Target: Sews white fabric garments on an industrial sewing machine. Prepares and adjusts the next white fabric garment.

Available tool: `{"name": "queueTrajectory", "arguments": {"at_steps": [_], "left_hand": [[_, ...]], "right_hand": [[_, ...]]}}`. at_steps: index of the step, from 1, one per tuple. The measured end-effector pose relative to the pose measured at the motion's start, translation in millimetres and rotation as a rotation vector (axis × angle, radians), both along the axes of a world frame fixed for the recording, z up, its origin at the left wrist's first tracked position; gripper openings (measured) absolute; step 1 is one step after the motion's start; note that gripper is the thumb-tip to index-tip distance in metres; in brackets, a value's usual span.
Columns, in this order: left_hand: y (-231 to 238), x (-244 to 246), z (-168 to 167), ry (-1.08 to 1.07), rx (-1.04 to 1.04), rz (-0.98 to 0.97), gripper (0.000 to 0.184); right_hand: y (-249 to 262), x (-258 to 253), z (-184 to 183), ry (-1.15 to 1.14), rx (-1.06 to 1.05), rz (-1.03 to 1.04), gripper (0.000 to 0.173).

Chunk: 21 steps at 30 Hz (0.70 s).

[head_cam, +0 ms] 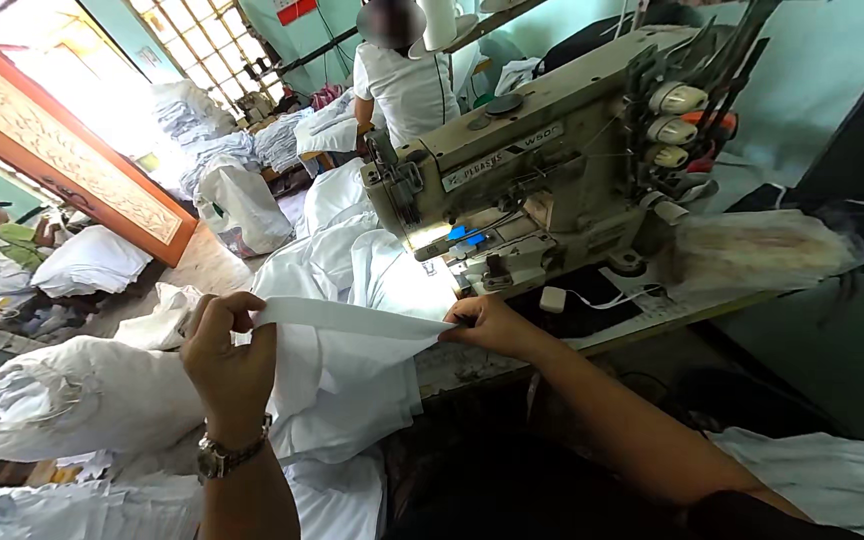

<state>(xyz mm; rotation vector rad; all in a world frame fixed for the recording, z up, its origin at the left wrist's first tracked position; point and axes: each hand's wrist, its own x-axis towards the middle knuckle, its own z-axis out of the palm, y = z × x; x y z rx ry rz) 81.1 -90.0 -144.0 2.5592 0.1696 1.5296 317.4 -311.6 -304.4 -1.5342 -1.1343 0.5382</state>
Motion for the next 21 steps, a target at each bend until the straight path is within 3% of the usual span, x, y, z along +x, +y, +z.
{"name": "queueTrajectory", "arguments": {"at_steps": [3,5,8,13,15,18,21], "left_hand": [[-6,2,-13,-0.001,-0.248,-0.244,0.013],[-15,5,-20,-0.016,-0.266,-0.257,0.016],[-19,13,-31,0.004,-0.233,-0.199,0.006],[-22,15,-41,0.150,-0.398,-0.500,0.011],[-33,18,-43,0.137,-0.304,-0.431,0.008],[-33,29,-52,0.159,-0.097,-0.140,0.012],[-25,37,-62,0.199,-0.148,-0.165,0.012]], "right_hand": [[0,-1,-2,-0.009,0.010,0.014,0.024],[-1,-1,-3,-0.009,0.024,0.012,0.023],[-2,-2,-5,-0.013,0.058,0.016,0.023],[-3,-2,-7,-0.014,0.066,0.016,0.024],[-4,-2,-7,-0.024,0.062,0.022,0.025],[-4,-2,-8,-0.045,0.050,0.023,0.028],[-4,-3,-7,-0.021,0.053,0.024,0.026]]}}
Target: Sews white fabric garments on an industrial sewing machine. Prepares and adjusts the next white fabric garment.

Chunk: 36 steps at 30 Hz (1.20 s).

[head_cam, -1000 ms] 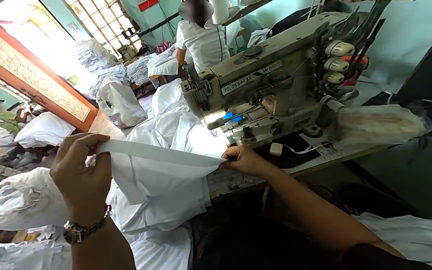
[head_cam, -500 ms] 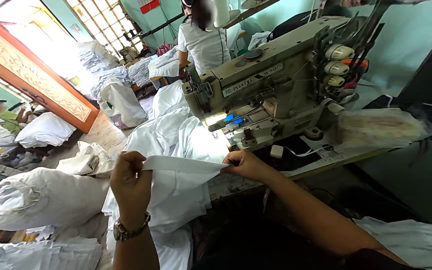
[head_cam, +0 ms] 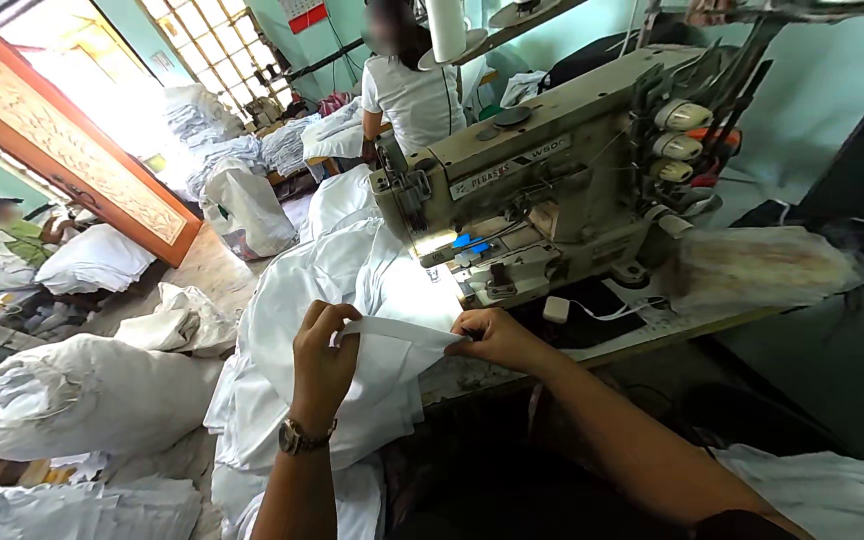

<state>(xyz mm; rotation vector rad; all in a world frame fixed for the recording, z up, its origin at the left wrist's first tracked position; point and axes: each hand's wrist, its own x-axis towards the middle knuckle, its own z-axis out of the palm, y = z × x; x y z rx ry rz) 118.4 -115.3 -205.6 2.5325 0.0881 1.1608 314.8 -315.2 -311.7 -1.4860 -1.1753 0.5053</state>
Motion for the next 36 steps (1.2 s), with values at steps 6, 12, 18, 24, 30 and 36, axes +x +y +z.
{"name": "queueTrajectory", "arguments": {"at_steps": [6,12,18,24,30,36], "left_hand": [[-10,7,-6,0.059,0.278,0.110,0.017],[-5,5,-7,0.213,-0.005,-0.041,0.008],[-6,21,-9,0.240,0.380,0.188,0.016],[-8,17,-6,0.289,0.177,-0.084,0.015],[34,32,-23,0.306,0.342,0.163,0.020],[13,13,-16,0.201,0.097,-0.077,0.019]], "right_hand": [[-1,0,0,0.034,0.010,0.004,0.026],[4,1,-3,0.052,0.024,-0.022,0.024],[8,3,-4,-0.012,0.022,-0.037,0.025],[7,6,-5,-0.009,0.001,-0.027,0.025],[9,7,-5,-0.014,-0.004,-0.030,0.024],[9,8,-2,0.003,-0.031,-0.022,0.022]]}}
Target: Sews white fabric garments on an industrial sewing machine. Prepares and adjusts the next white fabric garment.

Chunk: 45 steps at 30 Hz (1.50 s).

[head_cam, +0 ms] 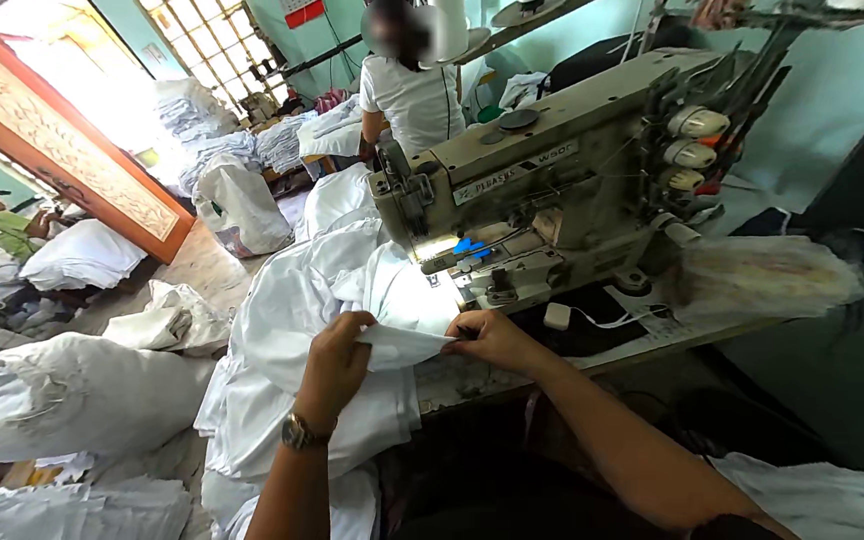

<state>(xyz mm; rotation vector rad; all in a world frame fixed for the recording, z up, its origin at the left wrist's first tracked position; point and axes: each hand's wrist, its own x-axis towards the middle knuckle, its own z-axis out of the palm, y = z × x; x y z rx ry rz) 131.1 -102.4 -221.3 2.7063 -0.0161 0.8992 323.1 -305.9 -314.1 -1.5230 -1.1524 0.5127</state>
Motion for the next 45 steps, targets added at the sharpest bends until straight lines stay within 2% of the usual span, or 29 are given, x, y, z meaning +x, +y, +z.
{"name": "queueTrajectory", "arguments": {"at_steps": [2,4,7,9,11,13,15,18,21,23,26,28,30,33,37,40,43,45], "left_hand": [[-16,-5,9,-0.053,0.166,0.024,0.018],[-9,-1,8,-0.041,0.296,0.141,0.017],[28,10,-11,0.045,0.157,0.261,0.019],[32,7,-11,0.084,0.027,0.218,0.024],[6,-2,-1,0.032,0.039,0.130,0.025],[-24,-13,11,-0.016,0.141,0.079,0.024],[-32,-18,16,0.009,0.253,0.094,0.019],[-4,-7,6,0.059,0.287,0.233,0.015],[24,-1,-10,0.106,0.136,0.299,0.022],[9,-9,-4,0.053,0.055,0.202,0.024],[-39,-24,12,-0.132,0.110,0.054,0.020],[-46,-22,15,-0.172,0.200,0.092,0.017],[-28,-11,8,-0.090,0.206,0.153,0.018],[-5,4,-8,0.065,0.071,0.143,0.021],[-31,-3,5,0.067,0.172,-0.058,0.013],[-14,4,6,0.088,0.285,0.121,0.020],[20,10,-5,0.228,0.144,0.306,0.024],[2,0,4,0.261,0.062,0.240,0.025]], "right_hand": [[1,1,1,-0.005,0.000,0.006,0.022],[0,1,1,-0.004,0.002,0.002,0.022],[0,1,2,-0.012,-0.001,-0.003,0.024],[1,1,1,0.001,0.007,-0.002,0.024],[0,1,1,0.014,0.010,0.006,0.024],[-1,2,2,0.009,0.006,0.018,0.023],[0,3,3,-0.003,0.000,0.025,0.023],[2,3,3,-0.009,-0.014,0.018,0.024],[2,3,4,-0.017,-0.010,0.025,0.025],[2,4,3,-0.017,0.004,0.031,0.023],[1,4,3,-0.002,0.031,0.033,0.020],[1,6,4,0.004,0.028,0.032,0.021],[2,7,2,-0.004,0.018,0.023,0.024],[4,5,-1,-0.019,0.037,0.021,0.025],[2,6,1,-0.056,0.026,0.027,0.023],[4,6,2,-0.087,0.008,0.008,0.026],[5,6,4,-0.120,-0.011,0.001,0.026],[4,8,5,-0.131,-0.016,0.009,0.025]]}}
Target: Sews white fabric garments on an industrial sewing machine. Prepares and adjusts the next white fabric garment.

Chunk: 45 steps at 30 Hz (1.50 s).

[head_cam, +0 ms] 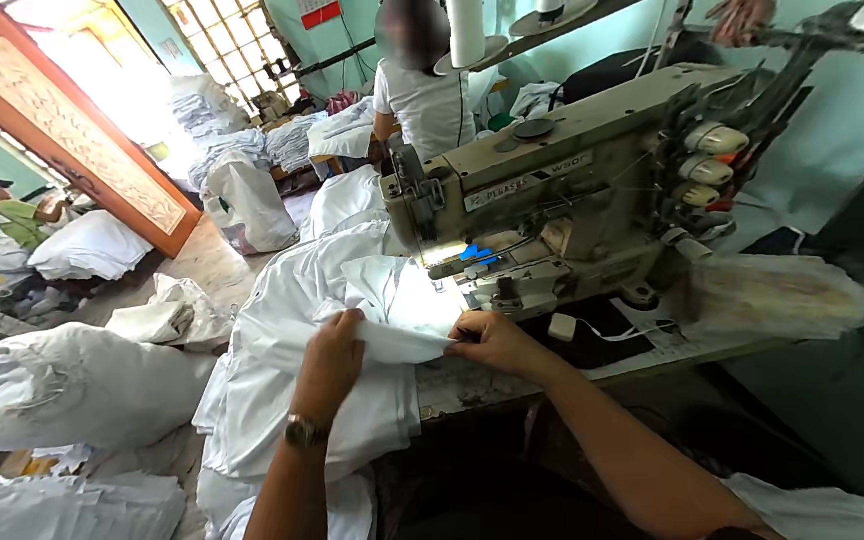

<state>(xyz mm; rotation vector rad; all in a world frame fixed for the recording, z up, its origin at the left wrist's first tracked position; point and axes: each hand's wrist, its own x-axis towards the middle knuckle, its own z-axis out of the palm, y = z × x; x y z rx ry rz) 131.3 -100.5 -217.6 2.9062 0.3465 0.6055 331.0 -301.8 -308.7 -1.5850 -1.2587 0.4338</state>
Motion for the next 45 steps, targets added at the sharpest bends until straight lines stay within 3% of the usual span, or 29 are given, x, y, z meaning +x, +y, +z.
{"name": "queueTrajectory", "arguments": {"at_steps": [4,7,9,14,18,20,21,24,26,29,35,42,45], "left_hand": [[-61,-22,16,-0.144,0.035,-0.360,0.020],[-53,-9,9,-0.162,0.229,-0.151,0.018],[-47,-3,7,-0.090,0.227,-0.019,0.018],[-72,-11,17,0.001,0.120,-0.252,0.015],[-32,-2,21,0.079,0.175,0.066,0.018],[-35,-14,27,0.147,0.148,0.103,0.017],[-47,-26,34,0.172,0.081,-0.019,0.017],[-83,-47,28,0.199,-0.296,-0.773,0.018],[-91,-34,6,0.282,-0.450,-0.943,0.022],[-78,-13,-22,0.246,-0.462,-0.786,0.020],[-63,5,-43,0.099,-0.118,-0.474,0.021],[-59,11,-57,0.154,-0.116,-0.555,0.018],[-50,21,-50,0.035,-0.059,-0.431,0.022]], "right_hand": [[-3,1,-3,0.011,0.032,0.004,0.016],[-4,0,-7,0.009,0.014,0.016,0.021],[-5,-2,-7,0.018,0.010,0.008,0.023],[-8,-2,-4,0.024,0.049,0.014,0.017],[-8,-3,-6,0.044,0.019,0.013,0.022],[-9,-3,-6,0.038,0.037,0.012,0.021],[-10,-3,-6,0.042,0.045,0.014,0.019],[-15,-5,-7,0.080,0.076,0.031,0.012],[-16,-7,-10,0.062,0.068,0.030,0.013],[-15,-8,-22,-0.013,0.059,0.024,0.014],[-13,-7,-20,-0.109,0.043,0.032,0.014],[-9,-7,-31,-0.165,0.073,0.008,0.016],[-10,-6,-38,-0.188,0.075,-0.004,0.015]]}}
